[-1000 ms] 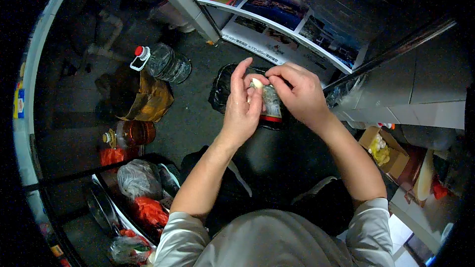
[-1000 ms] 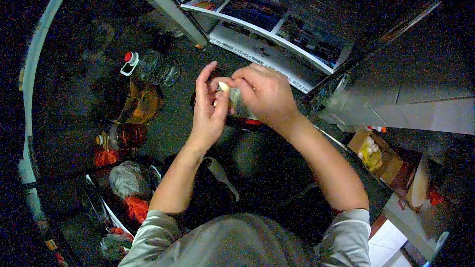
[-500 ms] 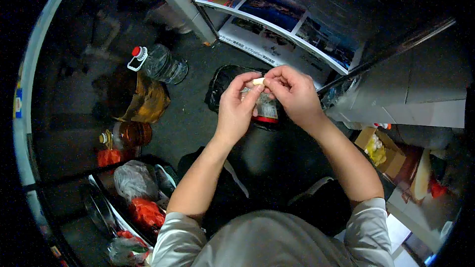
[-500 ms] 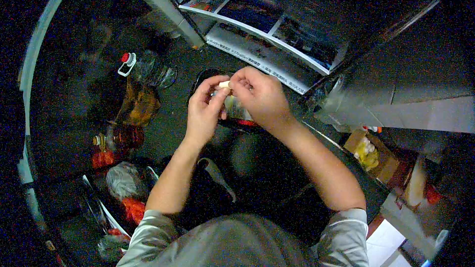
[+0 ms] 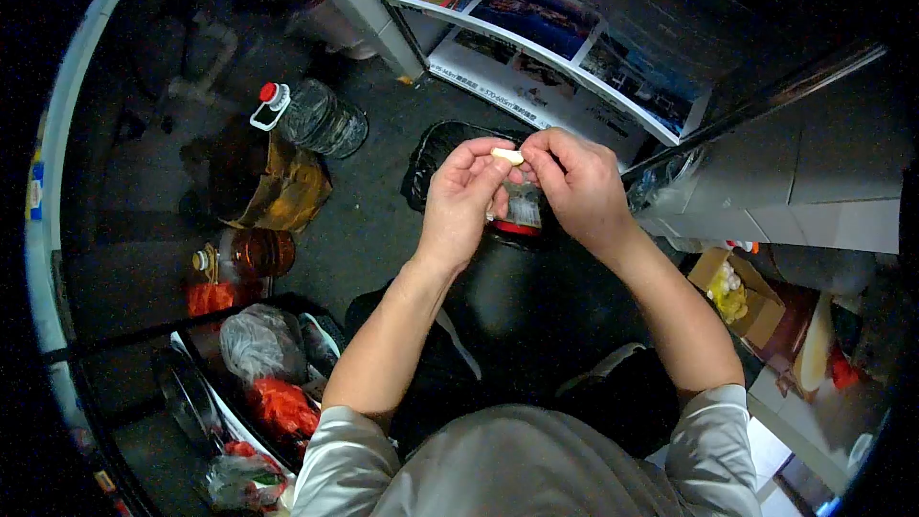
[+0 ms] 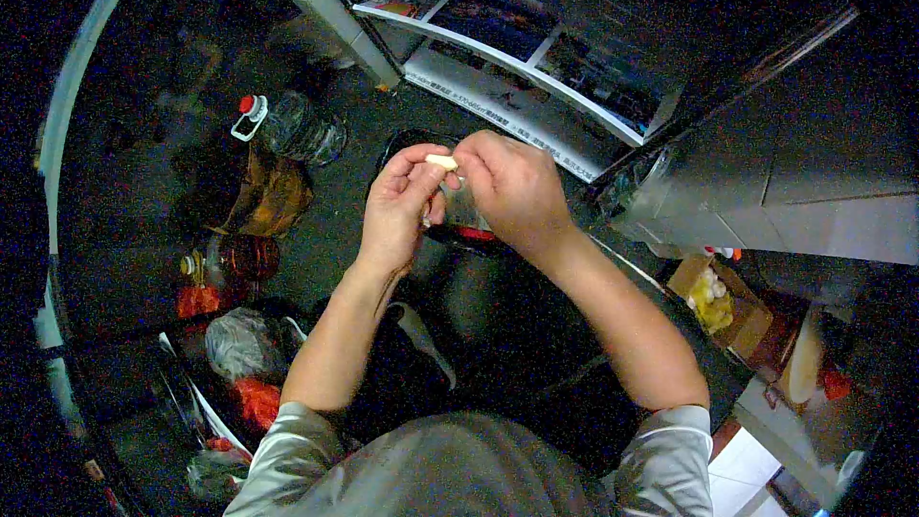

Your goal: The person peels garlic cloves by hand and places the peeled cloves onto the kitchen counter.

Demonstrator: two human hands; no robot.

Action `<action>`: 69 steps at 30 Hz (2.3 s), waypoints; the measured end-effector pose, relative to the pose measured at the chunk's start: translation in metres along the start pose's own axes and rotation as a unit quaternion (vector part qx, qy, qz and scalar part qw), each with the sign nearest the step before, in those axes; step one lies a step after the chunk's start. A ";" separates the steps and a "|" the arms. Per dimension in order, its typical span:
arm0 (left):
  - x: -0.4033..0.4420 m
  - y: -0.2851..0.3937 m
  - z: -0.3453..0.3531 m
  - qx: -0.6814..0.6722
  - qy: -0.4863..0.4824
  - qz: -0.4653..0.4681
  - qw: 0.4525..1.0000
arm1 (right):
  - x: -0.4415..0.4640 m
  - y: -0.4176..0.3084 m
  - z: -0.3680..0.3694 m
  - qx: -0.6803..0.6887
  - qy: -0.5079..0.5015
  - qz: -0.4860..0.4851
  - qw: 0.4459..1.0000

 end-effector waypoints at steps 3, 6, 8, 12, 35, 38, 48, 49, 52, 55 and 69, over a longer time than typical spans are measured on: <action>0.001 -0.002 0.000 -0.026 -0.013 -0.007 1.000 | -0.001 -0.001 0.001 -0.001 0.004 0.006 1.000; 0.000 -0.003 0.000 -0.052 -0.007 -0.013 0.999 | -0.001 -0.004 0.003 -0.038 0.022 -0.030 0.999; 0.000 -0.003 -0.001 -0.044 -0.012 0.005 0.999 | -0.001 -0.006 0.004 -0.037 0.021 -0.029 0.999; -0.001 0.003 0.003 -0.028 -0.007 0.010 1.000 | -0.003 -0.001 0.005 -0.015 0.038 -0.003 0.999; 0.001 0.004 -0.001 0.071 -0.029 0.049 0.996 | -0.019 0.043 0.036 -0.209 -0.206 -0.014 0.956; 0.002 -0.003 -0.010 0.033 0.038 -0.053 0.997 | -0.020 0.043 0.038 -0.220 -0.142 -0.022 0.965; 0.002 -0.019 -0.010 -0.271 0.096 -0.030 0.957 | -0.025 -0.014 0.045 0.093 -0.057 0.014 0.994; 0.001 -0.017 -0.008 -0.258 0.092 -0.033 0.961 | -0.025 -0.012 0.049 0.104 -0.055 0.023 0.993; 0.003 -0.015 -0.008 -0.284 0.060 -0.033 0.957 | -0.025 -0.003 0.049 0.130 -0.076 0.076 0.986; 0.009 -0.006 -0.025 -0.261 0.126 0.021 0.957 | -0.030 0.018 0.054 0.274 -0.140 0.199 0.930; 0.003 -0.003 -0.003 0.262 -0.018 0.145 0.954 | -0.018 0.019 0.033 0.374 -0.164 0.229 0.884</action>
Point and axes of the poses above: each hand's wrist, its own x-axis towards the middle knuckle, its own z-axis out of the palm, y = z × x, the point moved 5 cm from there along x, towards the middle knuckle, and after that the axes turned 15 degrees about -x, right-handed, at the moved point
